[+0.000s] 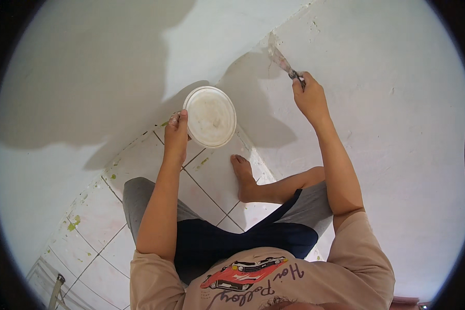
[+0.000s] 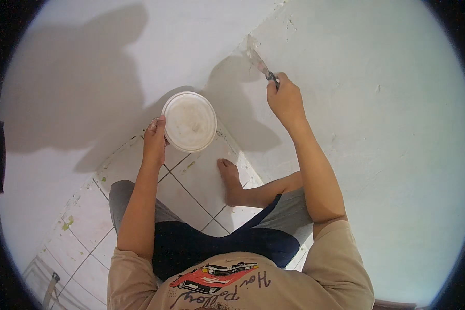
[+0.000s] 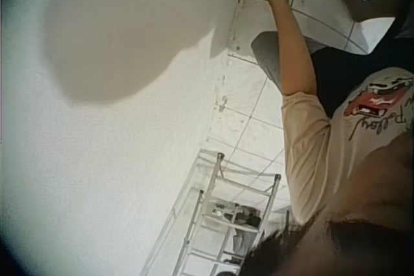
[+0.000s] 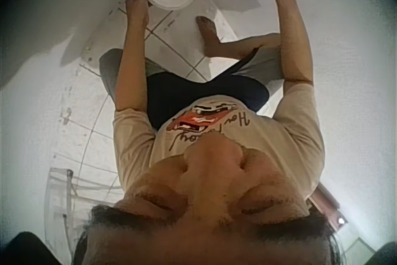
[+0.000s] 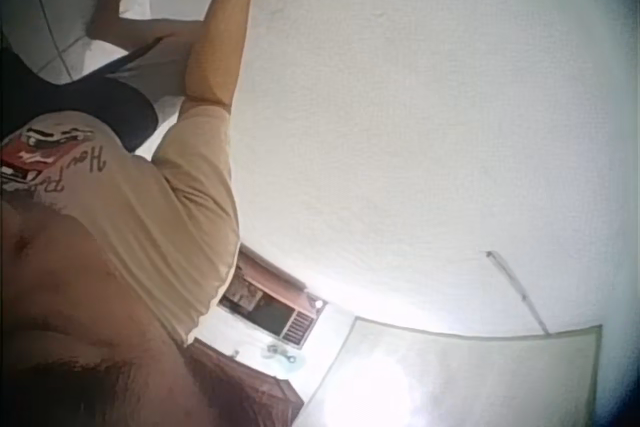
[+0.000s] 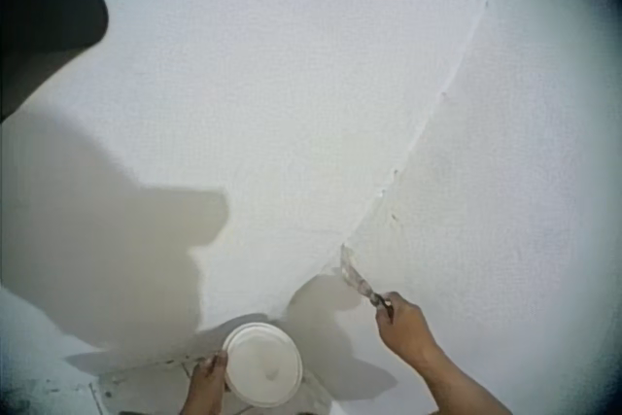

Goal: The person patches a wall by applying white filler from a small container using a putty knife, smoothing the compound over gaps in a corner and along the wall surface.

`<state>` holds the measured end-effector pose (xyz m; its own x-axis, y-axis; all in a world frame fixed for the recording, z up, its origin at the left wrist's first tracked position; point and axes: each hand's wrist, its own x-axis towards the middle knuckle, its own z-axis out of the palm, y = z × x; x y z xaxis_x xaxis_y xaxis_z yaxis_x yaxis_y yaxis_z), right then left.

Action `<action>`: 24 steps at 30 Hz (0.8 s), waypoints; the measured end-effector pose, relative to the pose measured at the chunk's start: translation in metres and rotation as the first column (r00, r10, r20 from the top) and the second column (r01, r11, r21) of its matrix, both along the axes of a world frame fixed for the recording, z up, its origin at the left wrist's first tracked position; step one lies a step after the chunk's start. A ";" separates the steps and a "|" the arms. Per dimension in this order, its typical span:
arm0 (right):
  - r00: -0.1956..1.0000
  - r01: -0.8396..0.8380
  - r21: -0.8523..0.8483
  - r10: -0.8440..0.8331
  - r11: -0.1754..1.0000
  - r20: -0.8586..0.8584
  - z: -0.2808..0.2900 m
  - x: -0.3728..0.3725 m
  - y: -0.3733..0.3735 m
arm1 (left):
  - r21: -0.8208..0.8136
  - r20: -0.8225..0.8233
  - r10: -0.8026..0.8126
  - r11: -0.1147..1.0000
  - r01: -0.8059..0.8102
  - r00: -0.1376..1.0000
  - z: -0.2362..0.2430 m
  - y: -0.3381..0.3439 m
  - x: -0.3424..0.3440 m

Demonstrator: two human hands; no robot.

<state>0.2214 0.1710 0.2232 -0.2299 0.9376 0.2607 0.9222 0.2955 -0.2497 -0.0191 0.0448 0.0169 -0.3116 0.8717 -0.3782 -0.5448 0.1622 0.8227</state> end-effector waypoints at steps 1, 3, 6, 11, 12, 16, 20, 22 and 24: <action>1.000 0.016 -0.018 -0.015 1.000 0.016 0.000 0.001 -0.008 | -0.008 0.005 0.003 1.000 -0.002 1.000 0.002 -0.001 -0.002; 0.999 0.024 -0.036 -0.023 0.999 0.032 0.001 -0.002 -0.014 | -0.016 -0.011 0.010 1.000 -0.011 1.000 0.008 -0.002 -0.001; 1.000 -0.011 -0.054 0.011 0.998 -0.008 0.000 -0.009 -0.016 | -0.007 -0.007 0.001 1.000 -0.001 1.000 0.006 -0.003 0.001; 1.000 0.008 -0.038 -0.008 0.999 0.017 -0.008 -0.011 0.001 | -0.013 -0.018 -0.005 1.000 0.005 1.000 0.007 -0.003 0.001; 1.000 0.008 -0.039 -0.008 0.999 0.016 -0.010 -0.008 -0.001 | -0.016 -0.020 -0.008 1.000 0.007 1.000 0.006 -0.003 -0.001; 1.000 0.005 -0.087 -0.003 0.996 0.026 -0.014 -0.006 -0.020 | -0.005 -0.026 0.008 1.000 -0.008 1.000 0.003 -0.005 -0.002; 0.998 -0.058 -0.062 0.057 0.996 -0.028 -0.018 -0.017 -0.010 | -0.006 -0.018 -0.014 1.000 0.014 1.000 0.002 -0.002 -0.001; 0.999 -0.043 -0.054 0.042 0.998 -0.018 -0.021 -0.018 -0.007 | -0.003 -0.039 0.006 1.000 -0.006 0.999 0.005 -0.003 0.001; 1.000 -0.027 -0.047 0.027 0.999 -0.008 -0.030 -0.012 -0.006 | -0.003 -0.033 -0.002 1.000 0.001 0.999 0.003 -0.003 -0.001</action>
